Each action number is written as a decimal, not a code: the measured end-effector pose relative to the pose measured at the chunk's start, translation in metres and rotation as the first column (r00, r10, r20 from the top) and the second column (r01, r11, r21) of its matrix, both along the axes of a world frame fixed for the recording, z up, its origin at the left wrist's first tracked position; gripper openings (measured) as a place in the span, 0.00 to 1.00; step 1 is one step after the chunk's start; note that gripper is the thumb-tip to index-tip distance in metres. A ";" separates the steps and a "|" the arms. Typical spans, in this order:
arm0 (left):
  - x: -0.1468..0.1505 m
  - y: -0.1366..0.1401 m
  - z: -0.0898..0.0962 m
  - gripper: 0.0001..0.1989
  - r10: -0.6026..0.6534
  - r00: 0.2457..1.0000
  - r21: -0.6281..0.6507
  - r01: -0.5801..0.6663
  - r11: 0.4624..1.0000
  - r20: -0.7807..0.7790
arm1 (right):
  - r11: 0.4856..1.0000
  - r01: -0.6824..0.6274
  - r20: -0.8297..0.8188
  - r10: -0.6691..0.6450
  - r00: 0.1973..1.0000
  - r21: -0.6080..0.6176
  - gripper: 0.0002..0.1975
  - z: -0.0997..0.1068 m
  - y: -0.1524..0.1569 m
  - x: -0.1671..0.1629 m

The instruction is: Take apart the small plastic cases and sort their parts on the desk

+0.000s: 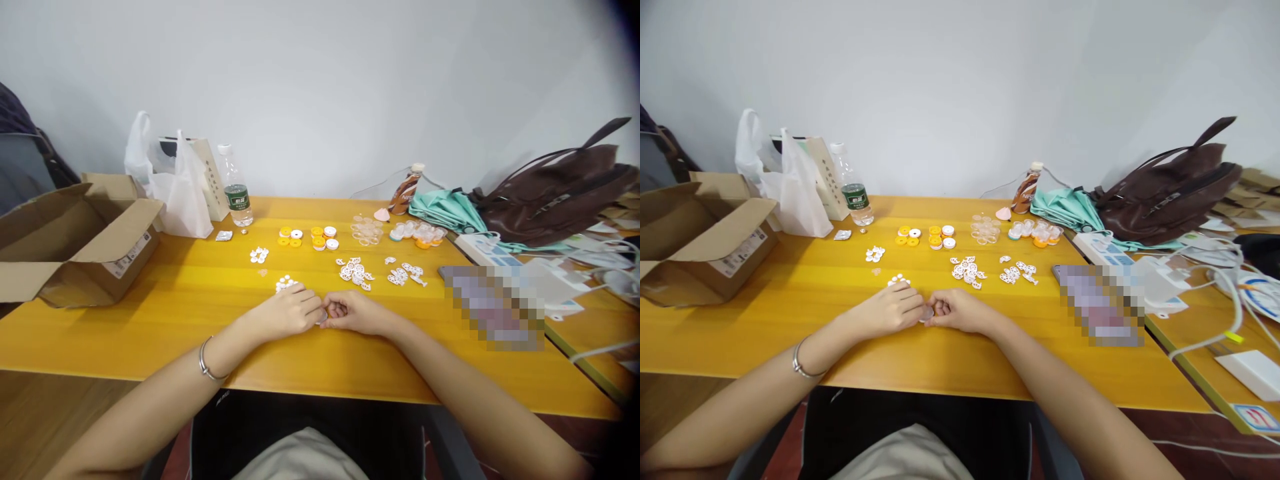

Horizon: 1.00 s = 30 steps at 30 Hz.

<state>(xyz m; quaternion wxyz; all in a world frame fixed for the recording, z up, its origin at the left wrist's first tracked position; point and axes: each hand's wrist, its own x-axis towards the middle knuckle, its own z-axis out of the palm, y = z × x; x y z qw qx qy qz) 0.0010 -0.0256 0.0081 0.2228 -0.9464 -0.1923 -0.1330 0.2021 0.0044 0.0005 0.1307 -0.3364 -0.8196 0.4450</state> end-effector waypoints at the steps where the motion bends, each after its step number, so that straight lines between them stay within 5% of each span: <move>1: 0.000 0.000 0.000 0.11 -0.003 1.000 0.002 0.003 1.000 0.005 | 1.000 0.000 0.000 0.000 1.000 0.005 0.16 0.000 0.000 0.000; 9: 0.004 0.001 -0.003 0.11 0.006 0.997 -0.078 0.000 0.997 0.080 | 0.999 -0.015 0.006 0.015 1.000 0.038 0.15 -0.003 0.001 0.000; 15: -0.013 0.015 0.004 0.08 0.134 0.957 -0.321 -0.046 0.946 0.256 | 1.000 -0.009 0.002 0.009 1.000 0.027 0.14 -0.003 -0.001 0.001; 19: -0.054 0.034 0.015 0.04 0.441 0.845 -0.488 -0.260 0.833 0.302 | 1.000 0.006 0.016 -0.006 1.000 0.021 0.15 -0.004 -0.001 0.001; 24: -0.089 0.050 0.014 0.07 0.723 0.687 -0.554 -0.575 0.602 0.073 | 0.999 0.000 0.007 0.000 1.000 0.043 0.15 -0.005 0.000 0.002; 30: -0.087 0.050 0.009 0.07 0.732 0.682 -0.556 -0.602 0.574 0.017 | 1.000 0.012 -0.042 -0.011 0.999 0.015 0.15 -0.005 -0.003 0.002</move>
